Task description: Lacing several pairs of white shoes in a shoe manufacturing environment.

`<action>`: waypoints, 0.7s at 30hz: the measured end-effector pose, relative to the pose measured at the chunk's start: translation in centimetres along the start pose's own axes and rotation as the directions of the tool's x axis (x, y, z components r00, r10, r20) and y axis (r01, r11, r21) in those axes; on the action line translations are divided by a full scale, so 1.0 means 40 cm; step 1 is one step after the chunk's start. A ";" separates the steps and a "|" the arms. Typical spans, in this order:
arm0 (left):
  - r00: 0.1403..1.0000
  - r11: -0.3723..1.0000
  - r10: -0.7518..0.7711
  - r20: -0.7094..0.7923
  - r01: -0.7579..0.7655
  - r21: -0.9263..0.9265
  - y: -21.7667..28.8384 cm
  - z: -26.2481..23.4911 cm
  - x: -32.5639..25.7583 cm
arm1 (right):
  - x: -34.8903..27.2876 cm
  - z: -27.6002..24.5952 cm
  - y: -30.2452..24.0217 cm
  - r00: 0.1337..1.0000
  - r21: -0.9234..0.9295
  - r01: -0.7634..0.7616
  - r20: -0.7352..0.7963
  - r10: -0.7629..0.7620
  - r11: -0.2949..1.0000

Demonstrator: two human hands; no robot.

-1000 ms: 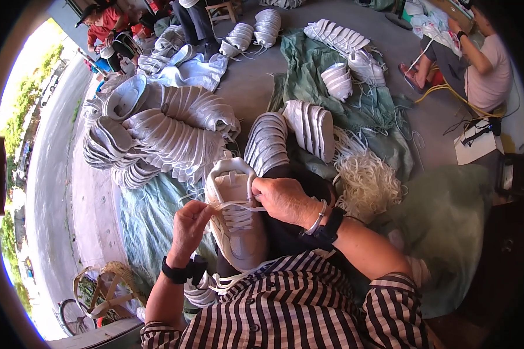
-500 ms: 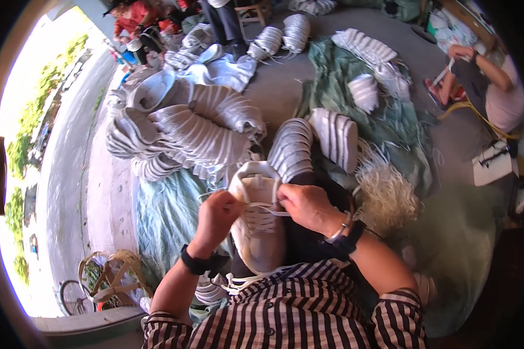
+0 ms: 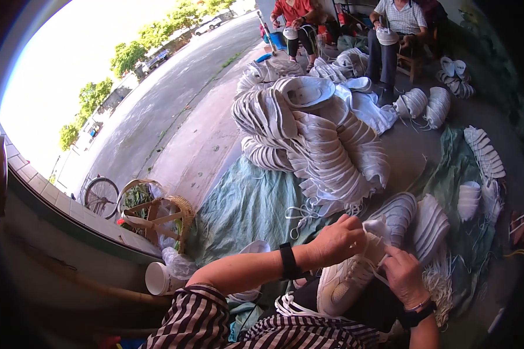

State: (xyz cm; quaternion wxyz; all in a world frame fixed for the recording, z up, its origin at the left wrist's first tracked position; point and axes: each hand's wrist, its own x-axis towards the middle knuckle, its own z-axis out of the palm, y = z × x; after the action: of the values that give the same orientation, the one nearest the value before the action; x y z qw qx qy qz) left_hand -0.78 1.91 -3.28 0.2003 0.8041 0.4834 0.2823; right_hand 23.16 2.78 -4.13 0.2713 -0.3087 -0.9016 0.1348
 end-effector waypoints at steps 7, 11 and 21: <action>0.905 0.929 0.368 0.212 -0.368 -0.040 -0.044 -0.057 0.048 | 0.072 -0.054 -0.016 0.903 -0.159 0.112 0.428 -0.033 0.981; 0.832 0.870 0.434 0.345 -0.487 0.081 -0.033 -0.016 0.089 | 0.105 -0.029 -0.003 0.915 0.022 -0.095 0.396 0.078 0.995; 0.839 0.898 0.297 0.457 -0.407 0.163 -0.050 -0.020 0.089 | 0.117 0.022 -0.031 0.896 -0.075 -0.191 0.393 0.205 0.979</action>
State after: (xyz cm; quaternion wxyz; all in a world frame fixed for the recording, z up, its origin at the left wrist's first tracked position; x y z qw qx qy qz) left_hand -1.26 6.02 -2.93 0.1392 0.9401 0.3032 0.0703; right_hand 18.96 4.70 -2.44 0.0614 -0.3695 -0.9040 0.2062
